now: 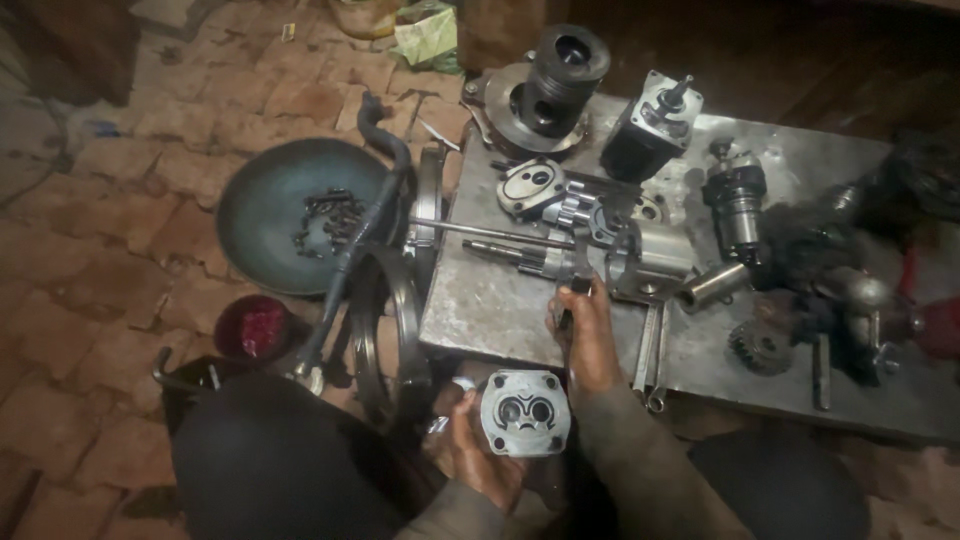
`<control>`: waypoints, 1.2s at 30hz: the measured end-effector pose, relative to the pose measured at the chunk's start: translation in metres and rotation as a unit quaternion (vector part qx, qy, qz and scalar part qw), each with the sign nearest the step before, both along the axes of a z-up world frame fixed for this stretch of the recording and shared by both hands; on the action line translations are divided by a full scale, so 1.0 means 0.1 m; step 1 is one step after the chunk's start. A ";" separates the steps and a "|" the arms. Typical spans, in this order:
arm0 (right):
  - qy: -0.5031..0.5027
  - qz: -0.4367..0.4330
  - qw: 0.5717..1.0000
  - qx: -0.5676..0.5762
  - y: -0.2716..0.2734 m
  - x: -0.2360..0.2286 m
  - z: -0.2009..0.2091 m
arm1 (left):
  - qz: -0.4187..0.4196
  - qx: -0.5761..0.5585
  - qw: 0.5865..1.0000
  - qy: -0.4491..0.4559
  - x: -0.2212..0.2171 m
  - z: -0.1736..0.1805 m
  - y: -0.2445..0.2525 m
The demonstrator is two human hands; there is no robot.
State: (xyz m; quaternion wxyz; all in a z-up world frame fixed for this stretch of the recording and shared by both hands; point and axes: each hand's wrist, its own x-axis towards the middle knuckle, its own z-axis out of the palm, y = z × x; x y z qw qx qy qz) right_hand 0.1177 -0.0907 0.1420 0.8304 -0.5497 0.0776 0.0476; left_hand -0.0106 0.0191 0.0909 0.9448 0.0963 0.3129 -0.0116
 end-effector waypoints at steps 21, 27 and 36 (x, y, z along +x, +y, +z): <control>-0.035 -0.083 0.976 -0.199 -0.12 0.06 0.09 | -0.025 -0.016 0.995 0.090 0.04 -0.01 -0.06; -0.092 -0.079 0.892 -0.436 0.06 -0.02 0.28 | -0.041 -0.001 0.997 0.062 0.02 -0.16 -0.07; -0.173 -0.062 0.820 -0.542 0.25 0.00 0.50 | -0.085 0.007 0.996 0.027 -0.03 -0.11 -0.01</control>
